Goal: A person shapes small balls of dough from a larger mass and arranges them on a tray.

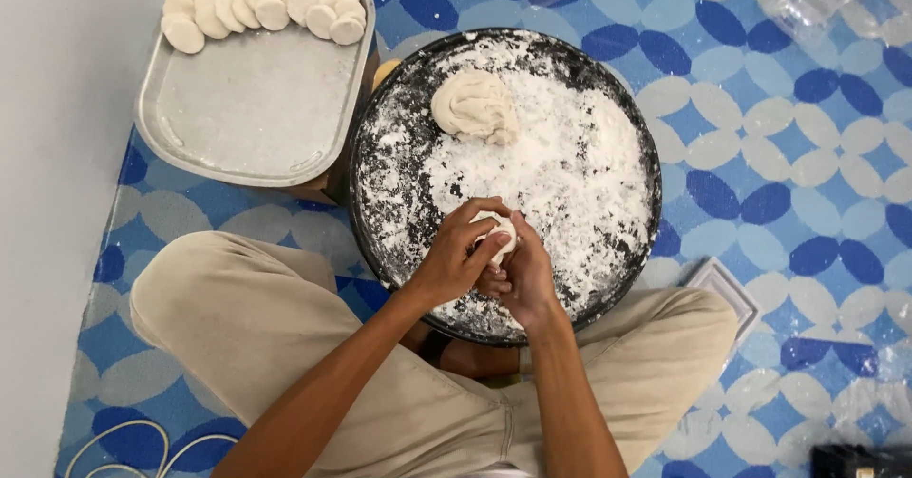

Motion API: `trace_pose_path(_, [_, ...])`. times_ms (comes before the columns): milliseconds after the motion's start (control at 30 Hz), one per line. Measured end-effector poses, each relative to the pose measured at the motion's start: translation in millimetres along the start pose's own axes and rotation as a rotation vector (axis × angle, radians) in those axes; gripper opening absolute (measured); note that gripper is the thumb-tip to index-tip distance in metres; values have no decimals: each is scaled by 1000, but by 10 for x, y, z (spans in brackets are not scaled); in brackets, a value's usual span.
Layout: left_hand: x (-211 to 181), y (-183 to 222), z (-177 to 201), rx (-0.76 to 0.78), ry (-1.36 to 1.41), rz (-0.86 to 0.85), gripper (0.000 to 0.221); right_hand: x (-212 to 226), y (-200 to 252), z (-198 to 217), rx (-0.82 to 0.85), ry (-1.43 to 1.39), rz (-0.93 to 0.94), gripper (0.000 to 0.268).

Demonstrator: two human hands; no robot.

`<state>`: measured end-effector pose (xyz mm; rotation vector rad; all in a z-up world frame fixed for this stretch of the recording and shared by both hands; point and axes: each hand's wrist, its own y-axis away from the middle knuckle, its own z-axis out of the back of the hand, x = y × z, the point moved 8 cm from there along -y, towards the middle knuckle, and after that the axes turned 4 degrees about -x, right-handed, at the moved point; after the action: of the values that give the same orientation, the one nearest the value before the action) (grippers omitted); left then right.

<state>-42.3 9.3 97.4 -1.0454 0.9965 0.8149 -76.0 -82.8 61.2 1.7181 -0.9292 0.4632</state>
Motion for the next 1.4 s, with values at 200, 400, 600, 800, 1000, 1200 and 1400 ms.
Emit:
trace_pose_path(200, [-133,69,6,-49,138,253,51,-117,-208,174,-46,-58,34,55])
trace_pose_path(400, [-123,65,4,37,68,157,45,-40,-113,103,-76,-43,281,54])
trace_pose_path(600, [-185,61,-2,30,77,144,38,-52,-205,105,-115,-81,483,55])
trace_pose_path(800, [399,244,-17,-113,455,550,44,-121,-31,-60,-157,-140,183,89])
trace_pose_path(1000, [488,260,-39,-97,570,564,49,57,153,-389,66,-105,131,84])
trace_pose_path(1200, [-263,134,136,20,493,295,23,-258,-131,-92,289,-373,78,66])
trace_pose_path(1400, [-307,48,57,35,357,152,65,44,38,-239,168,-208,274,61])
